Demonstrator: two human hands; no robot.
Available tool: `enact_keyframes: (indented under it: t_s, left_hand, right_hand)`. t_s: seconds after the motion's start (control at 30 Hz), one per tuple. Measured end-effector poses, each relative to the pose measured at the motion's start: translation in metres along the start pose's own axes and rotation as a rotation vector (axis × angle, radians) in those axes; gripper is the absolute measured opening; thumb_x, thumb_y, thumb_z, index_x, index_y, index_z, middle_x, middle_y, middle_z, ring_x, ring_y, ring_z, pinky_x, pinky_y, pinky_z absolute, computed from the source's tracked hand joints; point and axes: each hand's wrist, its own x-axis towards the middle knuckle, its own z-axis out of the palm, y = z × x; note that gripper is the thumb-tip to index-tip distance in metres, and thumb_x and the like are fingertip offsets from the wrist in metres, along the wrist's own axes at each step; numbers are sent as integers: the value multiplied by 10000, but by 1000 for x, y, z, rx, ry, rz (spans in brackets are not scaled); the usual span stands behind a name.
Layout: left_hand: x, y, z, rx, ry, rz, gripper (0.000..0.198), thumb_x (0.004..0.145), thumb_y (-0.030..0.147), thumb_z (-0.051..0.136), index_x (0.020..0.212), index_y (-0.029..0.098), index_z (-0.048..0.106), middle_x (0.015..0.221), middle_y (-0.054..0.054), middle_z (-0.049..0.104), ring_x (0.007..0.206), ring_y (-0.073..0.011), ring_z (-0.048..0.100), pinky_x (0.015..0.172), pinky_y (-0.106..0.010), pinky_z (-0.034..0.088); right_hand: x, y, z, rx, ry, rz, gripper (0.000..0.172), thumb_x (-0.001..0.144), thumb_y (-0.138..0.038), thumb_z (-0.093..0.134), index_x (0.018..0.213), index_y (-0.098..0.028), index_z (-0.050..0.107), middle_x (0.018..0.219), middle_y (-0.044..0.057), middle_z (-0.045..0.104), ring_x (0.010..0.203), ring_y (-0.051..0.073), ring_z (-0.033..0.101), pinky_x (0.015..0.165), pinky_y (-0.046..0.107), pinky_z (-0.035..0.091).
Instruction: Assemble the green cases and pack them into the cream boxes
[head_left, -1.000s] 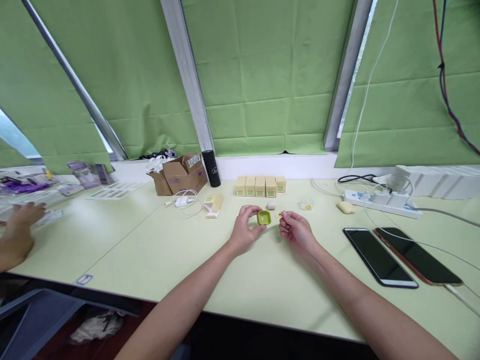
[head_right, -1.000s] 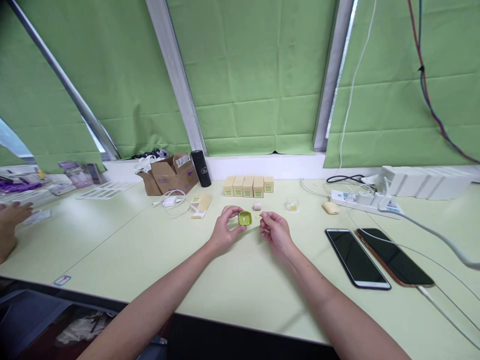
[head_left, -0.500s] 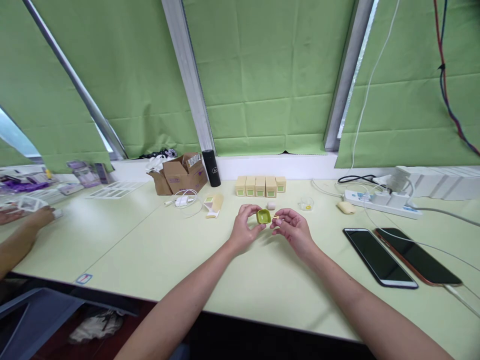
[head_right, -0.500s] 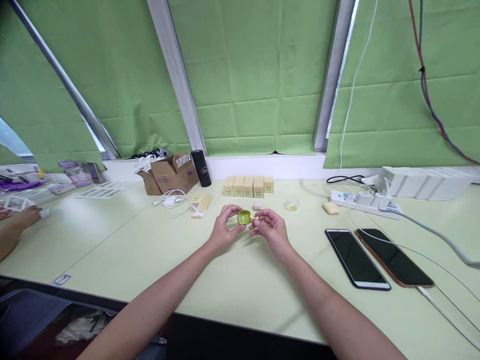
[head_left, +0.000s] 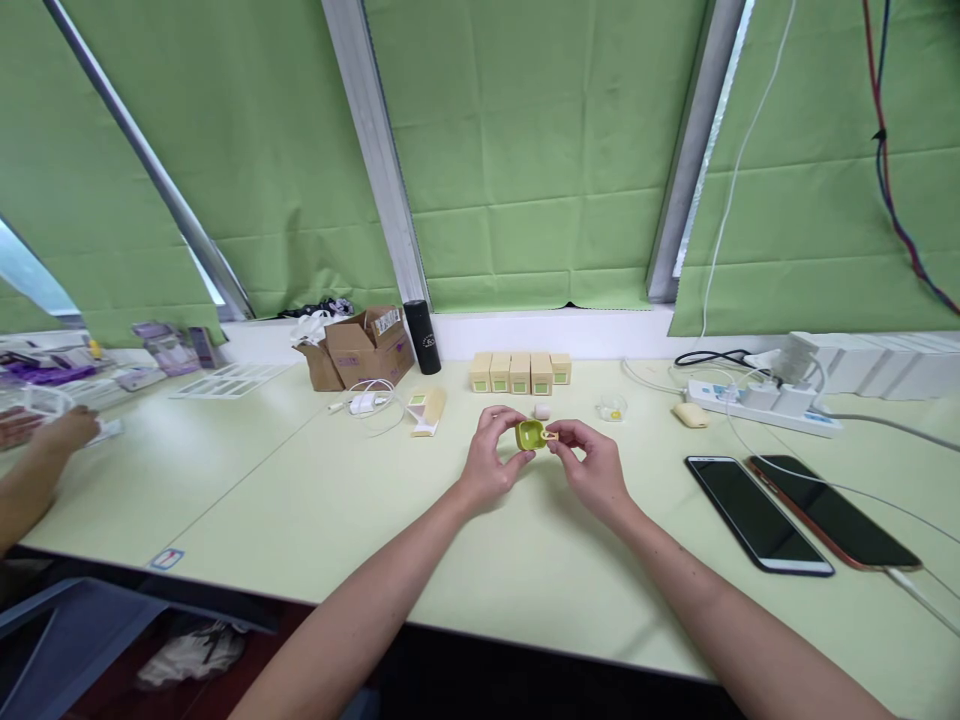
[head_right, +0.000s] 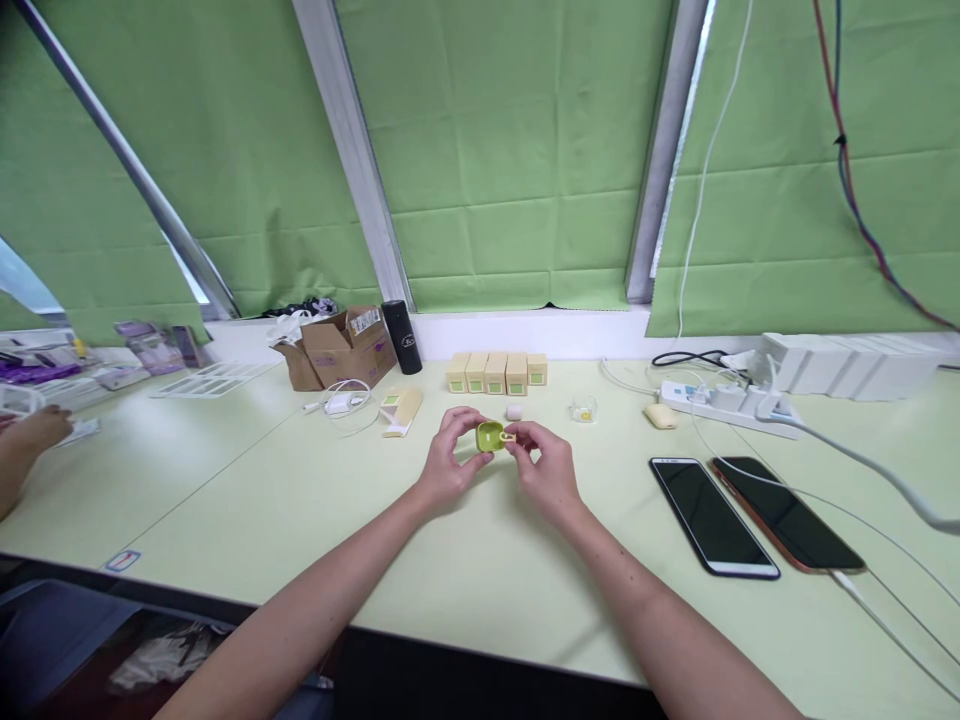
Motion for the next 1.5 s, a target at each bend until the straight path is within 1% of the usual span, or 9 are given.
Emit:
enact_keyframes:
  t_s: [0.13,0.3,0.4,0.53,0.67,0.87,1.0,1.23,1.5]
  left_hand:
    - [-1,1,0,50,-18,31,404,801,177,785,1182,245,669,1236,-112,545,1280,-305,541,1122,-501,465]
    - [-1,2,1,84,-17,57,413,799,183,790,1193,238,677,1254,-122,541,1289,-313,535,1117,-499,459]
    - [-2,2,1,101,-19,97,417,806,181,783,1206,233,677,1238,-122,563,1303,-317,521,1092,-497,472]
    - [-2,1,2,139,-28,177,434,816,173,770,1233,222,663,1218,-126,608,1305,-319,505,1035,-491,492]
    - [-1,1,3,156,-21,229,443,816,173,770,1243,223,662,1185,-126,654,1286,-324,509,1004,-498,496]
    - [-1,4,3,142,-17,267,479,805,149,786,1260,223,655,1140,-114,701,1271,-317,513,977,-479,499]
    - [-1,5,3,144,-21,285,484,807,151,790,1267,222,656,1136,-112,720,1268,-322,518,973,-485,496]
    - [-1,5,4,143,-28,297,478,815,155,789,1271,223,663,1123,-114,734,1259,-325,528,960,-494,503]
    - [-2,4,4,131,-33,304,491,824,165,785,1297,221,666,1099,-116,731,1192,-309,565,967,-504,513]
  right_hand:
    - [-1,-3,-2,-184,-26,-219,177,967,-343,577,990,-245,724,937,73,743,735,204,633,731,365,537]
    - [-1,0,-2,-296,-17,-361,199,996,-247,519,1045,-239,712,938,84,748,817,225,675,767,374,553]
    - [-1,3,-2,-373,-9,-457,212,997,-186,510,1074,-237,701,962,82,753,870,229,683,779,371,550]
    - [-1,3,-3,-526,39,-556,186,986,-156,541,1040,-218,708,929,73,718,832,212,653,714,334,506]
    - [0,1,-5,-639,73,-594,182,989,-158,550,1015,-200,725,874,63,666,740,179,596,648,305,432]
    - [0,2,-6,-727,67,-656,186,995,-148,540,994,-190,721,761,35,640,668,164,534,651,313,356]
    - [0,1,-5,-742,60,-681,198,995,-132,519,974,-184,709,694,18,620,640,156,524,672,313,347]
    - [1,3,-4,-726,37,-692,205,982,-103,510,962,-182,698,680,8,645,610,142,535,681,307,351]
    - [1,12,-4,-726,28,-703,201,958,-92,517,950,-177,699,663,1,639,574,139,514,636,304,326]
